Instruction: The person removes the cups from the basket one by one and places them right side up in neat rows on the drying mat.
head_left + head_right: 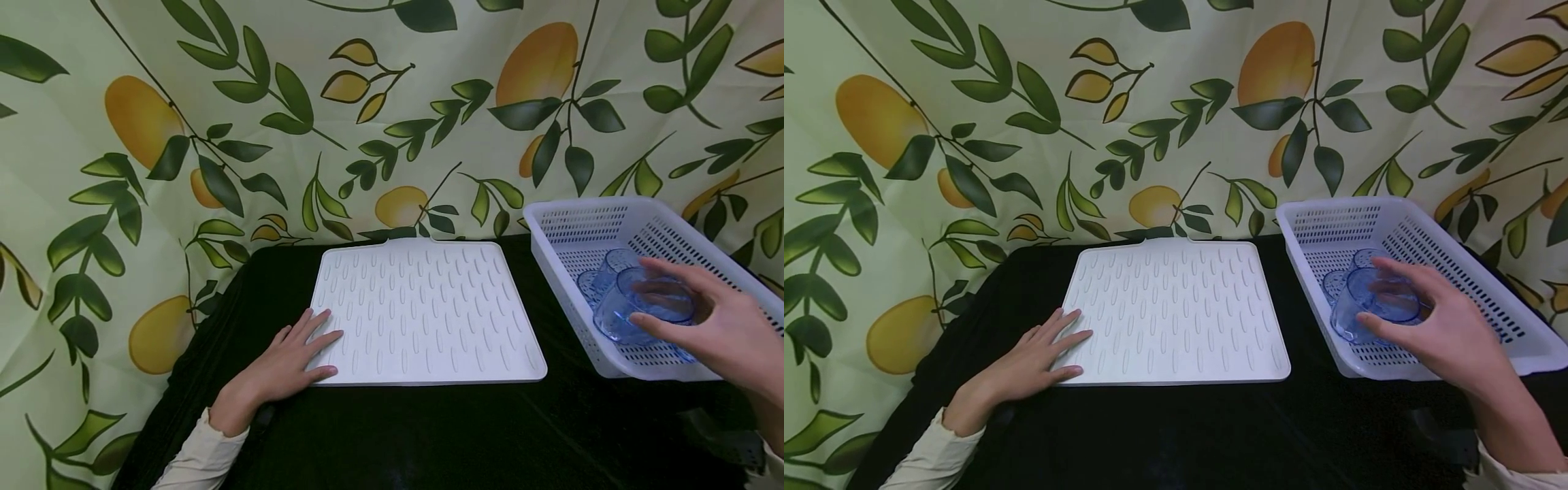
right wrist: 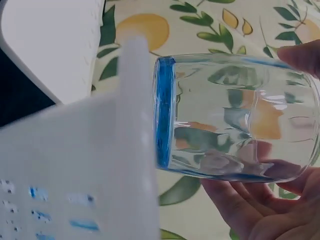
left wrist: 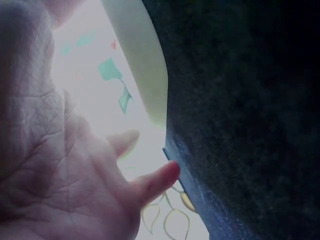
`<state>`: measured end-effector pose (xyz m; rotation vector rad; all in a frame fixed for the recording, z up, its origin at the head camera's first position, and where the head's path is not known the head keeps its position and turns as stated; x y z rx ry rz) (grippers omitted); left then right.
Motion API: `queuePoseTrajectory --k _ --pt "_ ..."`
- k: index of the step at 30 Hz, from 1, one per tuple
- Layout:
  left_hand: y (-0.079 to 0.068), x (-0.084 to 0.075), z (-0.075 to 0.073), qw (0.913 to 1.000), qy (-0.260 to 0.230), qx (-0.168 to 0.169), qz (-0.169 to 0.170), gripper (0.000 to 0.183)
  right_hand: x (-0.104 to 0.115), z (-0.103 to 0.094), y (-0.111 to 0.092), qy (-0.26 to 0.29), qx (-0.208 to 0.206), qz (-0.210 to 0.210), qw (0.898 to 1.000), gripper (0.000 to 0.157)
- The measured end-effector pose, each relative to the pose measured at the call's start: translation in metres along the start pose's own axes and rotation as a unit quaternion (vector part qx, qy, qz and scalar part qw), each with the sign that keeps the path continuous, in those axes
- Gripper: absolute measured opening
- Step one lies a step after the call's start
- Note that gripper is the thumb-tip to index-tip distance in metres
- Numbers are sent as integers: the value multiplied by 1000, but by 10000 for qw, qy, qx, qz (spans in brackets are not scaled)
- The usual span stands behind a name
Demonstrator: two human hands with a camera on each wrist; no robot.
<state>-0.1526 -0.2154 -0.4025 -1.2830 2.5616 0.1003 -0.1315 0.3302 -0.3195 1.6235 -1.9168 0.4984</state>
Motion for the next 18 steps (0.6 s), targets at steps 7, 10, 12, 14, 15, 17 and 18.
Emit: queuePoseTrajectory --k 7,10,12,14,15,17,18 --pt "0 1 0 9995 -166 252 -67 66 1 8 -1 44 390 -114 9992 86" --pt "0 1 0 9995 -164 271 -68 66 -3 11 0 -113 472 -72 9988 90" --pt "0 1 -1 9994 -162 284 -57 66 -6 12 1 -142 564 -81 9983 92" --pt "0 2 -1 9994 -162 301 -45 66 -11 13 3 -281 540 -79 9981 94" --pt "0 2 -2 9994 -165 313 -29 66 -11 13 3 -299 560 -83 9979 95" --pt "0 2 -2 9991 -210 357 -9 66 -11 13 4 -368 547 -85 9978 96" --pt "0 3 -3 9990 -241 382 4 66 -9 13 4 -422 525 -74 9977 96"
Point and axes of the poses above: each hand's wrist, its own y-axis towards the middle knuckle, its own z-axis out of the palm, x = y × z, the point moved 2 cm from there along y, towards the middle knuckle, and after that the axes turned 11 degrees about z, right-handed, at the moved point
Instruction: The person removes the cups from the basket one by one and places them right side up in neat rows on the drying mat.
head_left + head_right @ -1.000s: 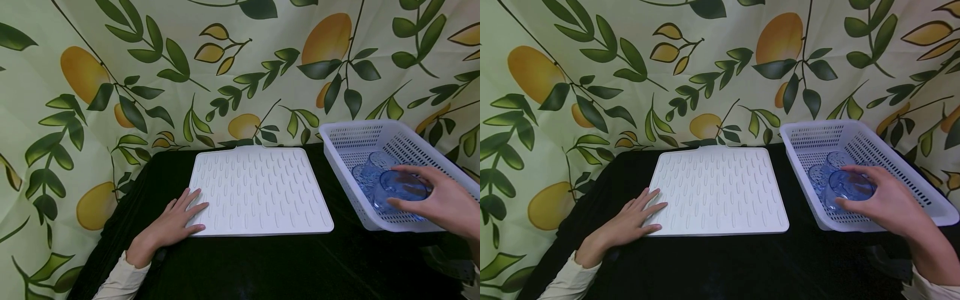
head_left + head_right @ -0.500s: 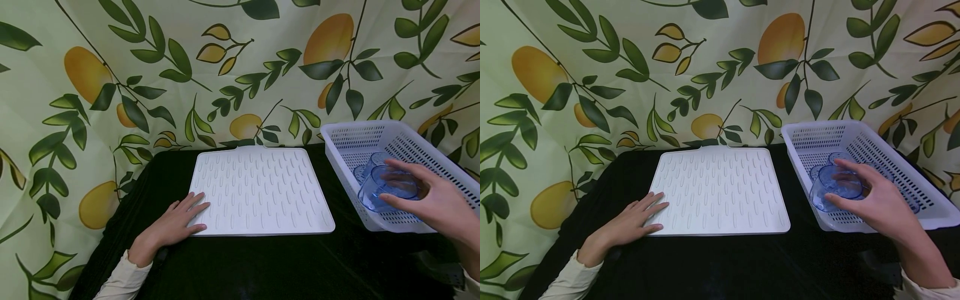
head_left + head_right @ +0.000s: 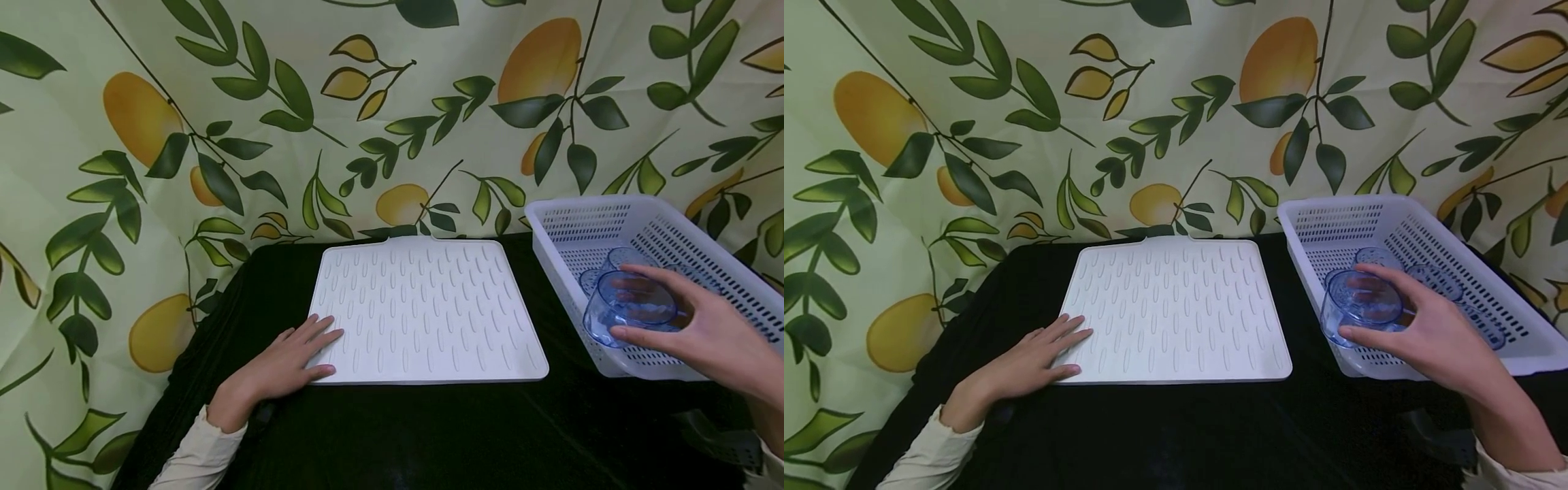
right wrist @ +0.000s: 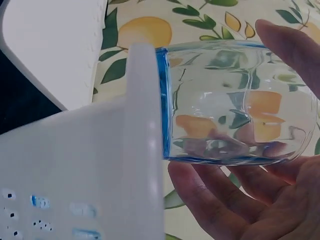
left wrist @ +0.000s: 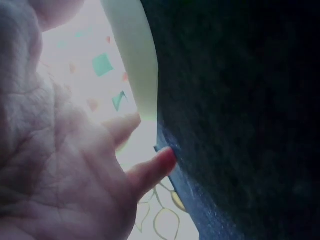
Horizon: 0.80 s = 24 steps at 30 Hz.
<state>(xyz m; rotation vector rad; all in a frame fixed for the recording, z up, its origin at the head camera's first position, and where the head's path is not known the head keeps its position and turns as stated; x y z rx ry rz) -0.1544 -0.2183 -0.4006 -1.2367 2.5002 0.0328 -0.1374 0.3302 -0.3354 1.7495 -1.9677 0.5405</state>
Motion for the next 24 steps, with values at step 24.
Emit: queuePoseTrajectory --k 24 --pt "-6 5 -9 9989 -395 126 231 63 100 33 8 649 557 -652 9942 86"
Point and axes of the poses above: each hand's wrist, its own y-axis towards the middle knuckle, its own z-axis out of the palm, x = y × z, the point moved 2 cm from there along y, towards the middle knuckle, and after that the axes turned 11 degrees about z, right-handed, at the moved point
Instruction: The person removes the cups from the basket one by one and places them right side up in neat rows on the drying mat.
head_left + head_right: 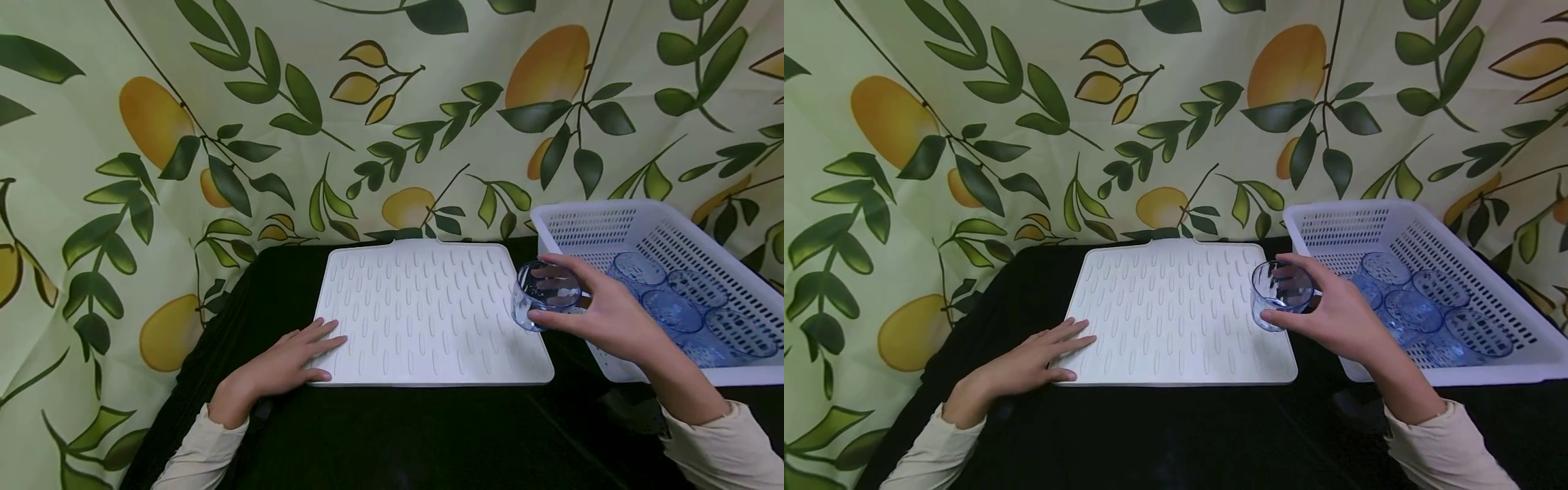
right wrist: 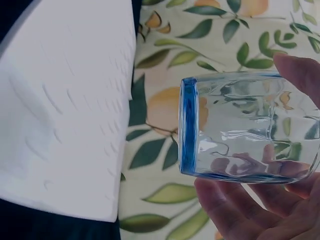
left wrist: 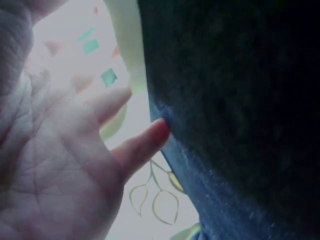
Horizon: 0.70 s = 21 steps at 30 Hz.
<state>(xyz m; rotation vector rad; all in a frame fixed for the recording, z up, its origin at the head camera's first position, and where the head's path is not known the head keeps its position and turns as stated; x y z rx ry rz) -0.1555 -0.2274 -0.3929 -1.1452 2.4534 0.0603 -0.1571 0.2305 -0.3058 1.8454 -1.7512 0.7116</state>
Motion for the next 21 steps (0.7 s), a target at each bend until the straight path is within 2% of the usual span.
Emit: queuePoseTrajectory --k 10,21 --pt "-4 -2 -2 9995 305 -15 12 60 16 38 11 63 250 -232 9994 87" --pt "0 4 2 9988 455 -149 54 59 33 67 40 151 335 -423 9984 86"
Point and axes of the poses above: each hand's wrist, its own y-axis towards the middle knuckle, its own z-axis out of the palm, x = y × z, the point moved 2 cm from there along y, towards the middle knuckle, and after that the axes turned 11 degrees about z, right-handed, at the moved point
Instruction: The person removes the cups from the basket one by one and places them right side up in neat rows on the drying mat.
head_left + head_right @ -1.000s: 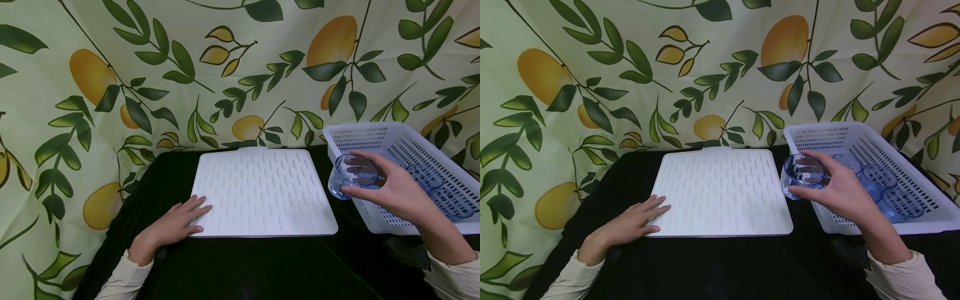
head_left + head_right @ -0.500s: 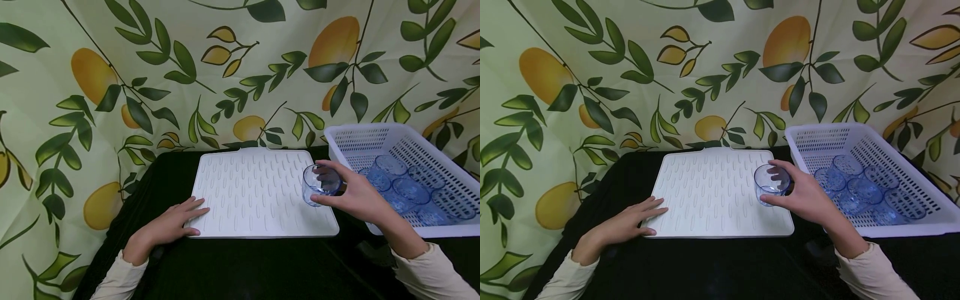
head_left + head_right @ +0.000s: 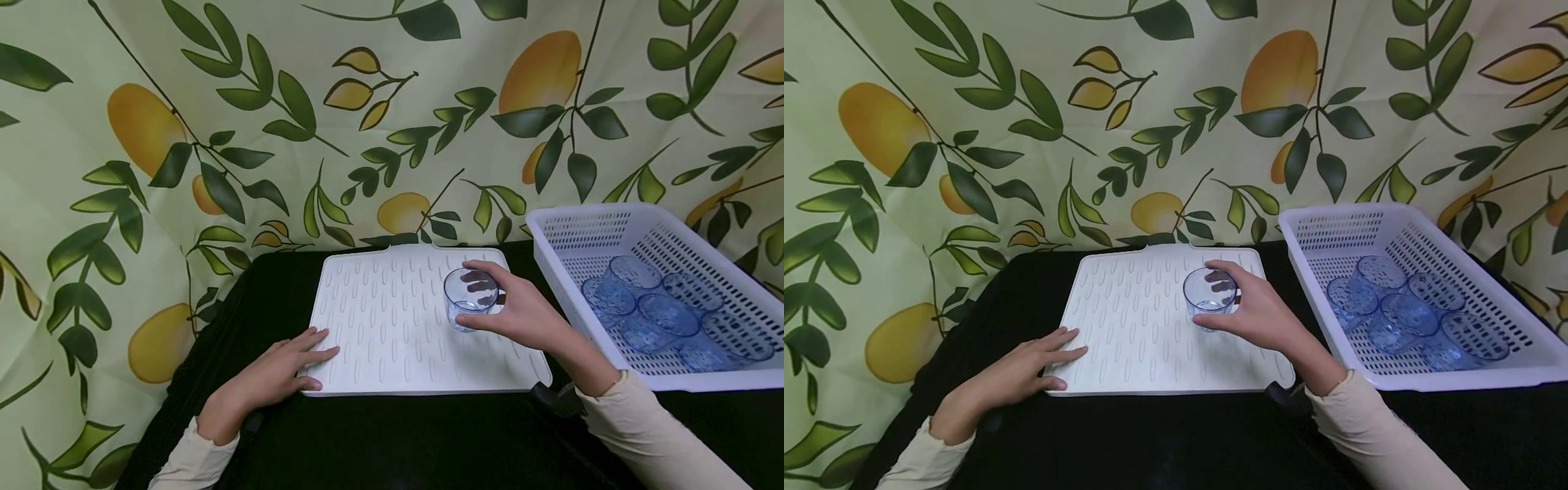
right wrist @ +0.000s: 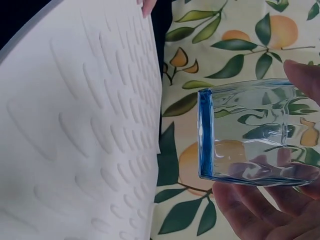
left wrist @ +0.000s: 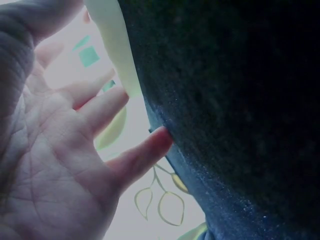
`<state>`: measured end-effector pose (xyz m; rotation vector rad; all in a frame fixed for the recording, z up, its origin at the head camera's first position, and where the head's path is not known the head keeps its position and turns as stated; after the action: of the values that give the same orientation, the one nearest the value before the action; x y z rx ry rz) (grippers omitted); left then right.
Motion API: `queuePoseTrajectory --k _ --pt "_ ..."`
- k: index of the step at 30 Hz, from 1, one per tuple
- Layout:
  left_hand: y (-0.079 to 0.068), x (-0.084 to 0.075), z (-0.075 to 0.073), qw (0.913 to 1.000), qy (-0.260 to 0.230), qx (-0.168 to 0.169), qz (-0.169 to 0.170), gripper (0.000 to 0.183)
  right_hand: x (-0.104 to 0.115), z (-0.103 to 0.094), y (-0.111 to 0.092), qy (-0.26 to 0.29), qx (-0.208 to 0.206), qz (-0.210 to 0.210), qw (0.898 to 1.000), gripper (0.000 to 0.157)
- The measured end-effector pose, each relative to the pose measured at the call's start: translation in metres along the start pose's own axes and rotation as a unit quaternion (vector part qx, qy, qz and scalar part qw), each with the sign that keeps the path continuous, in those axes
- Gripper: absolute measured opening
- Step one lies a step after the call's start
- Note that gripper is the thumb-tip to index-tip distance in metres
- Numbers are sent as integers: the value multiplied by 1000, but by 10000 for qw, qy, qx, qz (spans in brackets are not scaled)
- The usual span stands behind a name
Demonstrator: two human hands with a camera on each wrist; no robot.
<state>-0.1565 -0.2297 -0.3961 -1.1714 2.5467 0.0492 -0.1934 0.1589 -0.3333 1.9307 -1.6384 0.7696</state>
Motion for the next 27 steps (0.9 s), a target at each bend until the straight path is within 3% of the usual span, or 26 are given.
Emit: queuePoseTrajectory --k 9,22,27 --pt "0 -1 -1 10000 -82 -19 31 59 3 20 17 212 243 267 9991 88" --pt "-1 -4 0 9992 -354 -72 -175 59 14 47 45 512 418 146 9977 87" --pt "0 -2 2 9996 -245 -91 -142 60 18 55 54 535 456 163 9974 88"
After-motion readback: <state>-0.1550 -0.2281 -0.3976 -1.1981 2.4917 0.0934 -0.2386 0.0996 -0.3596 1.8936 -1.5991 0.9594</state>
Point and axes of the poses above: each hand's wrist, its own y-axis towards the middle knuckle, its own z-axis out of the palm, x = y × z, the point moved 2 cm from there along y, towards the middle knuckle, and after that the axes turned 11 degrees about z, right-handed, at the moved point
